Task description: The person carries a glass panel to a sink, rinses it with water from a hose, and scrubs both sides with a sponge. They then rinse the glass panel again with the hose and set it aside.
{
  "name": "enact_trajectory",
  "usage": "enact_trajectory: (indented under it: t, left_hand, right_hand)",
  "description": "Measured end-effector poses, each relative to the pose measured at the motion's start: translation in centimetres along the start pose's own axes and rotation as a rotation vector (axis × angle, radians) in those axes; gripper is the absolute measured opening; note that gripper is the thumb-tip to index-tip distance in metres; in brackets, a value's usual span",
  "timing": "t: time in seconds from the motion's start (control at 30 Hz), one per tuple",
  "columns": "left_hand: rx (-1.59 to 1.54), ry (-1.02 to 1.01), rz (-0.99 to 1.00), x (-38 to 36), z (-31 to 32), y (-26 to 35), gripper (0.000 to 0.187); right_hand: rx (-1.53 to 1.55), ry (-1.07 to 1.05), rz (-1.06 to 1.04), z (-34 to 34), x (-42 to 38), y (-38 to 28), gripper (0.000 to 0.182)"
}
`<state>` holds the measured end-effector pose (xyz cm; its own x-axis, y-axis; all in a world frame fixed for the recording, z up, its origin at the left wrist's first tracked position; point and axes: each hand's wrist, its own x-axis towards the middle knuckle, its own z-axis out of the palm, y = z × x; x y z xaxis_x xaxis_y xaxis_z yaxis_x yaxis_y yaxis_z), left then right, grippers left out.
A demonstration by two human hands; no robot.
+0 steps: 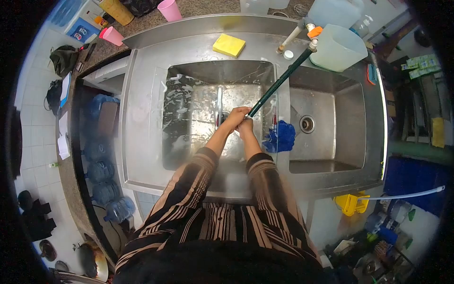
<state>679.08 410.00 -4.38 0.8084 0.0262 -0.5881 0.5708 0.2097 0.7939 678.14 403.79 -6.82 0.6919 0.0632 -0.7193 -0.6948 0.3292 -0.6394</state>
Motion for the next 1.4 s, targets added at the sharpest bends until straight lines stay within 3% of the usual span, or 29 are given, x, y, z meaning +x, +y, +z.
enact_trajectory:
  t: [0.13,0.23,0.43,0.5,0.53,0.6,0.73,0.83,0.97,1.03,1.17,1.27,1.4]
  left_hand:
    - [0.096,-0.021,0.18,0.8,-0.3,-1.0,0.02]
    - [0.018,-0.009,0.142,0.8,-0.8,-1.0,0.019]
    - [-0.231,0.04,0.049,0.0,-1.0,-1.6,0.022]
    - [-0.304,0.027,0.082,0.5,-1.0,-2.1,0.022]
    - [-0.379,0.02,0.118,0.9,-1.0,-2.5,0.022]
    - [-0.43,0.013,0.092,0.9,-0.8,-2.7,0.021]
    - [-0.551,0.089,0.034,0.6,-0.1,-2.5,0.016]
    - [-0.429,0.118,0.005,0.5,0.0,-2.6,0.015]
    - [-0.196,0.182,-0.077,1.0,0.4,-3.0,0.017]
    - [0.106,0.297,0.004,1.2,1.0,-3.2,0.021]
    - [-0.236,0.21,0.052,0.0,1.1,-2.6,0.021]
    - [-0.234,0.105,-0.001,0.0,-0.1,-2.9,0.021]
    - [-0.163,0.068,0.127,-0.6,-0.8,-2.7,0.019]
  right_hand:
    - [-0.144,0.014,0.149,-0.3,3.4,2.1,0.008]
    - [-0.216,0.02,0.221,-0.7,4.9,3.3,0.008]
    - [0.312,-0.09,0.097,-1.2,5.5,3.9,0.01]
    - [0.399,0.07,0.033,-0.3,4.8,3.9,0.01]
    - [0.4,0.071,0.03,-0.1,4.2,3.5,0.01]
    - [0.271,0.038,-0.226,-0.1,2.5,2.4,0.01]
    - [0.186,0.117,-0.344,1.1,-1.5,-1.1,0.018]
    - [0.173,-0.004,-0.258,-0.2,-1.3,-1.2,0.017]
    - [0.284,-0.047,-0.328,-0.7,-1.0,-0.2,0.024]
    - [0.558,-0.058,-0.156,-0.5,-1.2,-0.3,0.026]
    - [0.436,-0.07,-0.305,-1.1,0.1,0.6,0.028]
    - [0.58,-0.293,-0.099,-2.7,1.9,1.1,0.028]
    - [0.474,-0.122,-0.269,-1.0,0.0,-0.6,0.022]
